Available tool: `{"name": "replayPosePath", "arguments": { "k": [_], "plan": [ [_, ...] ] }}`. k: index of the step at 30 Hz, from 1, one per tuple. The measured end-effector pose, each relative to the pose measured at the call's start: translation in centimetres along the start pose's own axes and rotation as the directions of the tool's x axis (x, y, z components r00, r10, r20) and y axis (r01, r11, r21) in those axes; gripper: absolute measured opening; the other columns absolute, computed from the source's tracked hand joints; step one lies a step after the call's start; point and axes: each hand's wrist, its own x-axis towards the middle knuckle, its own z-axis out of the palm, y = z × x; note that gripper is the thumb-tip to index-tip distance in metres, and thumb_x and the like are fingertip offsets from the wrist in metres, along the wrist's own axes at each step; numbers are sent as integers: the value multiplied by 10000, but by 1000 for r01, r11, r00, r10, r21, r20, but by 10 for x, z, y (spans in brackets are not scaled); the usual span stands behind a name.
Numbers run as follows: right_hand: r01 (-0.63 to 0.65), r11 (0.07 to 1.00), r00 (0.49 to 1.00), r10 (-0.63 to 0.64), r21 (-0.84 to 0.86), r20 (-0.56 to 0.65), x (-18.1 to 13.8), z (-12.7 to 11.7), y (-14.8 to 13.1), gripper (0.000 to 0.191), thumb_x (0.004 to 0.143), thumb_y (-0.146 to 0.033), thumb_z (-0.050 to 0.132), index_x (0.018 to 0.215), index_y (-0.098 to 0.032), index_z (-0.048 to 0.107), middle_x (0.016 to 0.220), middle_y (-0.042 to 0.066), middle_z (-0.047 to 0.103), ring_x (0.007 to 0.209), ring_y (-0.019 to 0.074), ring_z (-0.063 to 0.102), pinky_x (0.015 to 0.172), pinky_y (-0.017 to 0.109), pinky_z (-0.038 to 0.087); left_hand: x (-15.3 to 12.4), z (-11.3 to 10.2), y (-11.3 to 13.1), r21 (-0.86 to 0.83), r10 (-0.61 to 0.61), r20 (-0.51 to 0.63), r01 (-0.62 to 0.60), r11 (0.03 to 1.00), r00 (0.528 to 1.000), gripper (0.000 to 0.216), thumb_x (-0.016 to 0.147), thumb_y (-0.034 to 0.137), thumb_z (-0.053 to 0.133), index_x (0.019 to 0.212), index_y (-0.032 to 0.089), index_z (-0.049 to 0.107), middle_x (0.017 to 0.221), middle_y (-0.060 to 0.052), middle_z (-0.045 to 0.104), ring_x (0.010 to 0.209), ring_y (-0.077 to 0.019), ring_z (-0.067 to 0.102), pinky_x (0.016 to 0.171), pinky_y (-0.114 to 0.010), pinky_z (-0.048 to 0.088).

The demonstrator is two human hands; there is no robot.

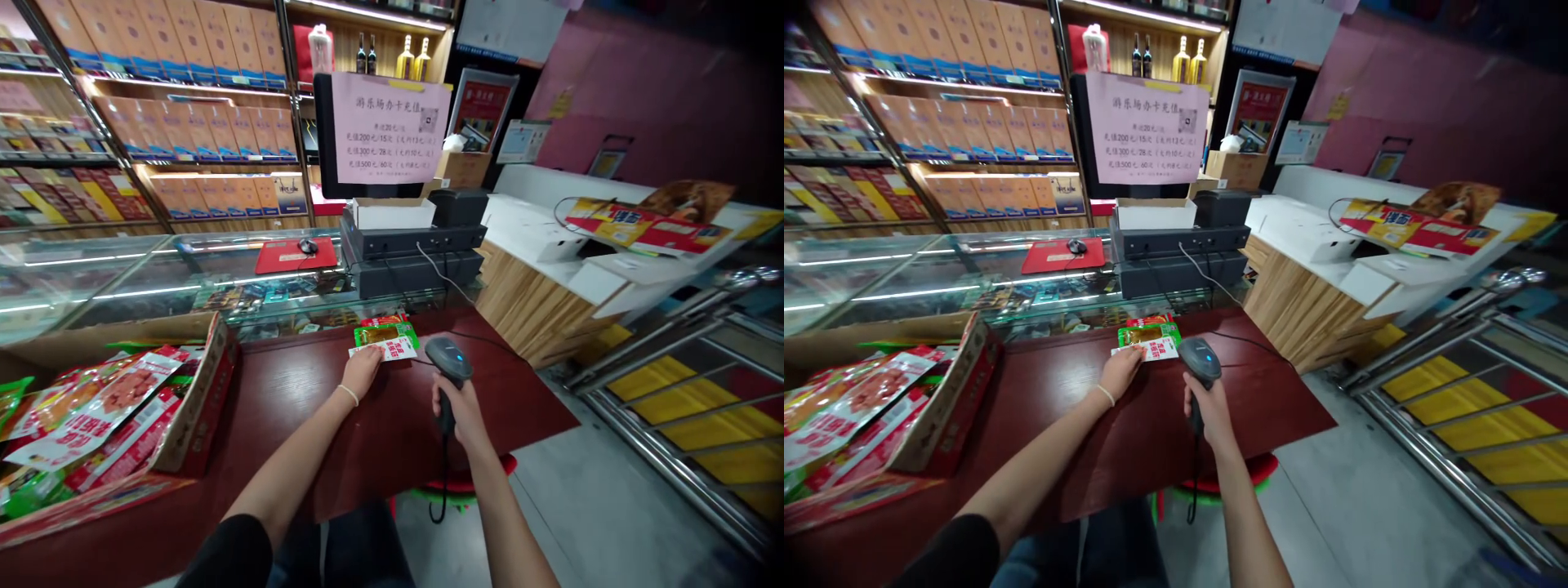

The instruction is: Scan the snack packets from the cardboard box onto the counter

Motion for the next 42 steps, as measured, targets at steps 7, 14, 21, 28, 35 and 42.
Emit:
{"name": "replayPosePath", "arguments": {
  "k": [7,14,21,28,35,42],
  "plan": [
    [-21,1000,1000,21,7,3,9,-5,3,376,701,-463,782,691,-193,521,491,-58,533,331,72,459,320,175,354,14,32,-5,3,123,91,-124,992,988,405,958,334,474,1327,182,538,1502,-124,422,1410,-277,349,1155,-487,282],
    [-41,999,999,41,-19,2,12,4,4,386,690,-453,792,700,-198,503,480,-65,535,327,77,457,315,177,357,14,29,-9,-14,159,93,-159,987,983,489,946,315,478,1420,201,451,1551,-109,345,1463,-298,224,1167,-527,240],
    [-17,999,1000,18,-31,20,3,11,-2,374,703,-445,787,792,-206,513,507,-78,547,334,76,465,322,175,360,8,14,0,-93,120,-2,-119,989,993,292,954,237,449,1167,151,629,1260,-139,614,1214,-237,535,1050,-413,417],
    [-8,996,997,14,-87,70,-14,34,-12,395,683,-470,790,727,-207,499,495,-76,525,334,80,458,322,183,355,-20,-20,-2,-60,10,-59,-13,998,998,233,935,180,462,1099,189,626,1052,-104,633,1011,-219,570,906,-365,475],
    [28,991,982,-3,-131,189,-15,81,-3,353,742,-454,755,692,-190,527,501,-58,534,338,82,463,327,193,353,-46,-115,-15,-88,1,-195,-18,996,981,286,951,185,430,1192,201,585,1114,-100,605,1067,-212,553,948,-368,459],
    [43,989,944,6,-139,330,-19,143,-3,355,729,-470,764,696,-189,549,496,-54,523,338,89,454,327,203,362,-74,-237,-43,-19,-59,-345,56,998,937,267,963,244,438,1174,204,595,1083,-91,621,1070,-217,563,962,-367,446]
  ]
}}
